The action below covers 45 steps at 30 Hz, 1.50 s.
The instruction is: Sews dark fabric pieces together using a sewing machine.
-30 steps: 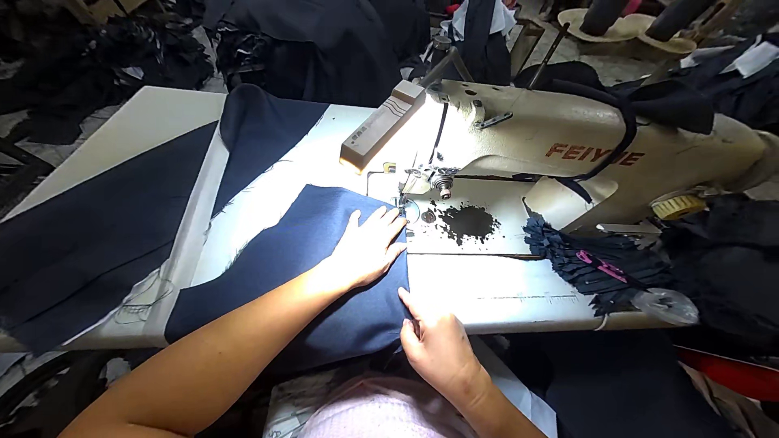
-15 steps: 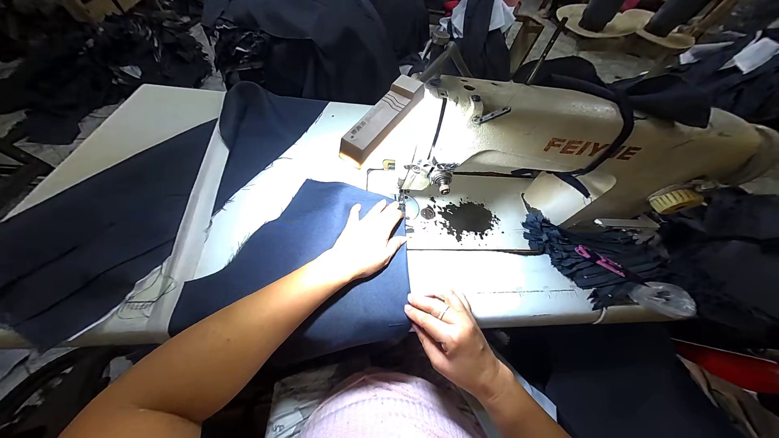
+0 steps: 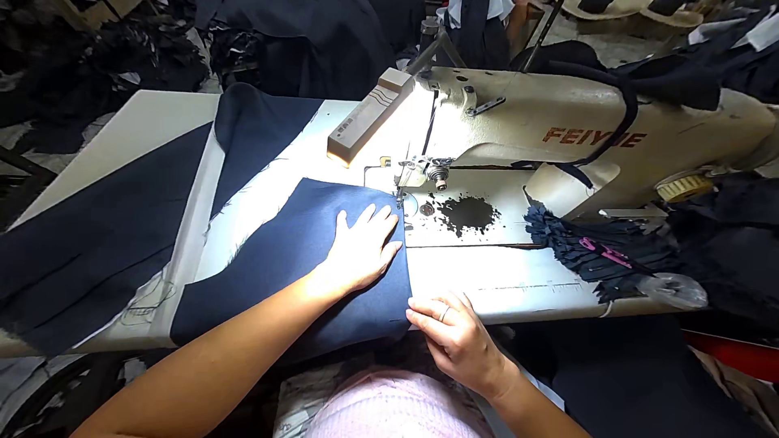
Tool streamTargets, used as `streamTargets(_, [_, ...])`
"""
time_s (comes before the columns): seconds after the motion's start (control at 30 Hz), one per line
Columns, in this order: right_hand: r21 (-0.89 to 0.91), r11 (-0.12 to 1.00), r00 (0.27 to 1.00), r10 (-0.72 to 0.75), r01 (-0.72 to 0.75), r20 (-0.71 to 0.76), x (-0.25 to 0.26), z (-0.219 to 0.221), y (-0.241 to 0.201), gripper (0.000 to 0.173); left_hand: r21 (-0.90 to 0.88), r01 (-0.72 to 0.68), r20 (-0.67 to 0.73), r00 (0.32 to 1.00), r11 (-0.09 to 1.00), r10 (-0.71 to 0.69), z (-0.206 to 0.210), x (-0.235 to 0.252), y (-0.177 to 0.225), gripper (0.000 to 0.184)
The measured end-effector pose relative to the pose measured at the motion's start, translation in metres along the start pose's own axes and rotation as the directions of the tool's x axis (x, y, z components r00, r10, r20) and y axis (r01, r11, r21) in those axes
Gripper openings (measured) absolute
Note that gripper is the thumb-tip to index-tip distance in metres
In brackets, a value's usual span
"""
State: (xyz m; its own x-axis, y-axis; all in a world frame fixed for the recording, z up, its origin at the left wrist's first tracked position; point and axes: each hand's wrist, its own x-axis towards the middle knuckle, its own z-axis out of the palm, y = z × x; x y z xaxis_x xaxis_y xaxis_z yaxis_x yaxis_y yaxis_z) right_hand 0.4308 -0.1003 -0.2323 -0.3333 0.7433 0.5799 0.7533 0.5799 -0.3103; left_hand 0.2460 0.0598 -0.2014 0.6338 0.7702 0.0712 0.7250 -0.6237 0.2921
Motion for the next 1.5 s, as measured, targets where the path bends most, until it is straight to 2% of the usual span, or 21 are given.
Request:
streamTargets(0.63, [-0.051,0.996,0.997,0.07,-0.07,0.007,0.024,0.008,0.01,0.034,0.032,0.037,0.076,0.996,0.999,-0.039,-0.012,0.032,-0.013,0.055])
streamTargets(0.7, [-0.05,0.996,0.997,0.072,-0.071,0.02,0.026,0.007,0.009,0.033,0.068,0.067,0.076,0.994,0.995,-0.072,-0.016,0.027,-0.005,0.053])
streamTargets(0.77, [-0.061,0.996,0.997,0.062,-0.06,0.034,0.028,0.004,0.01,0.033,0.07,0.061,-0.005,0.998,0.996,-0.061,-0.012,0.011,0.008,0.049])
streamTargets(0.83, [-0.065,0.997,0.998,0.048,-0.045,0.047,0.028,0.003,0.012,0.033,0.051,0.084,0.03,0.996,0.995,-0.085,-0.008,-0.006,0.018,0.053])
streamTargets(0.93, [-0.042,0.999,0.998,0.034,-0.032,0.054,0.028,0.003,0.016,0.034,0.015,0.061,-0.015,0.998,0.998,-0.06,0.002,-0.014,0.013,0.058])
streamTargets(1.3, [-0.046,0.996,0.995,0.08,-0.077,0.057,0.042,0.008,0.029,0.035,0.024,0.09,0.071,0.993,0.996,-0.091,-0.005,0.009,0.005,0.059])
streamTargets(1.5, [-0.039,0.996,0.99,0.08,-0.076,0.115,0.054,0.009,0.038,0.032,0.035,0.072,0.045,0.996,0.997,-0.073,-0.005,0.022,-0.002,0.057])
